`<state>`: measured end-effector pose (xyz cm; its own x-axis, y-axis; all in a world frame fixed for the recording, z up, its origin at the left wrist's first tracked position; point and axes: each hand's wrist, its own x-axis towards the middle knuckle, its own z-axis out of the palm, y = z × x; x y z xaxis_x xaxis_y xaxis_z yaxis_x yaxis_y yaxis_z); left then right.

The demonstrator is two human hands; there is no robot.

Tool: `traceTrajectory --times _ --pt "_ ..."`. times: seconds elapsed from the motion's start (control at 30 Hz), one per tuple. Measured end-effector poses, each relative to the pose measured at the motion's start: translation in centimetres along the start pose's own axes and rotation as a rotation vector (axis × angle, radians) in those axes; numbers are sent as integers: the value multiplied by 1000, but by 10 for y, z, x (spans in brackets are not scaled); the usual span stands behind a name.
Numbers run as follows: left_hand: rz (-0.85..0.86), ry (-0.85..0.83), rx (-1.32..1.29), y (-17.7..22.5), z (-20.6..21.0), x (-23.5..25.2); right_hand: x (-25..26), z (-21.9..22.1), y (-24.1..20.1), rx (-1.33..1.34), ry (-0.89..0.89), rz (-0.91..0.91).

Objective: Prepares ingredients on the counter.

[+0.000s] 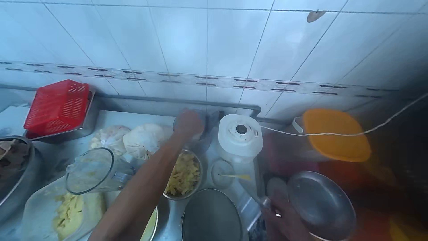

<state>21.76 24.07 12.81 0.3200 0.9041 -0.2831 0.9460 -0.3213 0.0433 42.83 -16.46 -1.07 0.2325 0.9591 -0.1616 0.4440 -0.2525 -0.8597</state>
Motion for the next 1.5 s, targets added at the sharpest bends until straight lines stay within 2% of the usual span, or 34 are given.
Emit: traceTrajectory --times 0.13,0.23,0.33,0.43,0.53,0.6,0.7,0.83,0.93,1.1,1.2,1.3,1.4,1.5 --pt "-24 50 -89 -1 2 1 11 17 4 -43 -92 50" --pt "-22 59 -156 -8 1 -1 14 12 -1 82 -155 74" --pt "44 61 -114 -9 -5 -6 13 0 5 227 -149 32" --pt "122 125 -84 -9 -19 -10 19 -19 2 118 -14 -24" --pt "148 183 -103 -18 -31 -11 35 -20 -35 -136 272 -65" --pt "155 219 -108 -27 -31 -9 54 -9 -61 -359 334 -206" --pt "147 240 -146 -30 -29 -10 88 18 -91 -653 170 -310" --pt "100 245 -224 -39 -34 -29 132 74 -125 -1020 -238 -188" --pt "123 241 -224 -40 -32 -27 146 92 -140 -1134 -309 -182" --pt "221 296 -230 -42 -16 -22 131 68 -173 -1137 -202 -388" --pt "278 338 -242 -45 -5 -23 130 43 -183 -1068 -164 -448" --pt "273 347 -257 -44 -2 -26 136 14 -195 -950 -241 -469" --pt "280 301 -319 -49 -8 -28 138 -15 -242 -794 -322 -517" --pt "329 332 -355 -59 -3 -35 133 -17 -326 -608 -286 -718"
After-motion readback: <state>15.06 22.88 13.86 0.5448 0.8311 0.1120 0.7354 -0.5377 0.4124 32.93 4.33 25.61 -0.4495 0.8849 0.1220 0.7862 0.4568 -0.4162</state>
